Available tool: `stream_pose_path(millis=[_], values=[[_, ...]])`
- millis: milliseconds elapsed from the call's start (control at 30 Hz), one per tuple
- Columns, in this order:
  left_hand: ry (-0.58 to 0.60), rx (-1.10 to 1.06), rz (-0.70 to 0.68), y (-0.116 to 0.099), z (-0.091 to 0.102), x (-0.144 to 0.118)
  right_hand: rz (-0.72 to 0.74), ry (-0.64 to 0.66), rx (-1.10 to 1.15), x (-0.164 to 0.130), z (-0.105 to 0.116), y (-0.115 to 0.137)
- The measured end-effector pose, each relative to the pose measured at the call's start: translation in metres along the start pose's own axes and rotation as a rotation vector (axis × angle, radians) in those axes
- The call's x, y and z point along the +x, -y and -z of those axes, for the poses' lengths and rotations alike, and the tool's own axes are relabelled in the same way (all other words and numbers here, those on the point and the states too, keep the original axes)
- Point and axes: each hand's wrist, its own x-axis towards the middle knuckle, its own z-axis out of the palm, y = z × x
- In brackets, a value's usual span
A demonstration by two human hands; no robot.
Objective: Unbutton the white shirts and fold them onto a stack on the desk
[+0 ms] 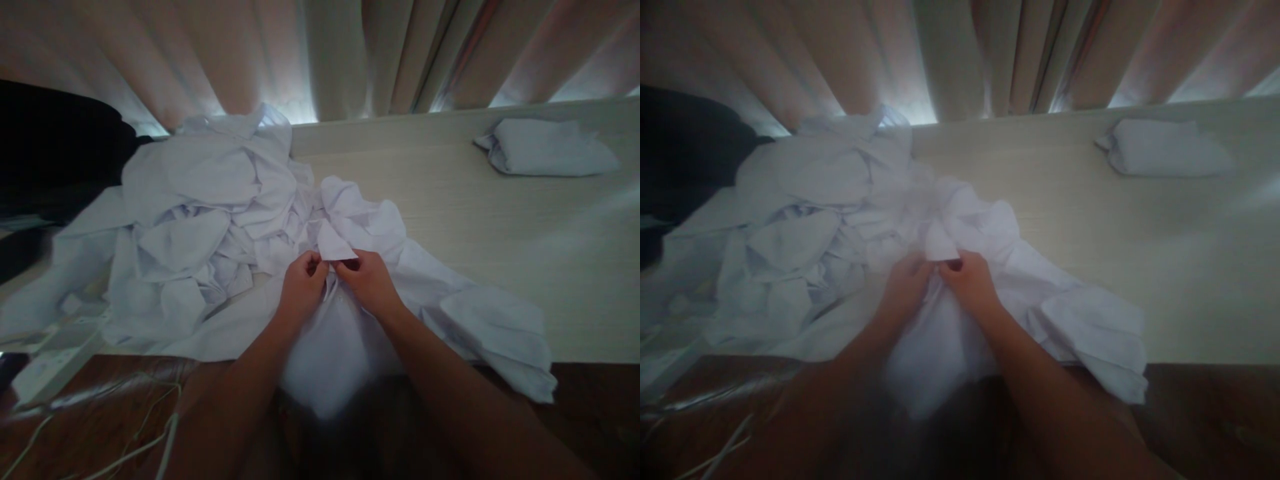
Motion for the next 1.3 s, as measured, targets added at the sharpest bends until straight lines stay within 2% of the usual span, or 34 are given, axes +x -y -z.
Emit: stream_pose_path(millis=[333,667,967,1167,1300], values=[[0.054,0.129,-0.111,0.000,0.004,0.001,0.025,-0.016,-0.009,-0.003,0.004,0.003],[0.098,0.036,-0.184,0.000,0.003,0.000,-0.014,0.040,0.173,-0.002,0.008,0.001],[0.110,0.012,-0.123,0.002,0.001,0.001,-0.033,0.056,0.152,-0.002,0.013,0.000],[0.149,0.003,-0.139,0.002,-0.003,0.001,-0.006,0.019,0.042,-0.003,0.010,0.000],[0.130,-0.006,-0.130,0.001,-0.003,0.001,0.002,0.047,0.055,-0.001,0.011,-0.003]])
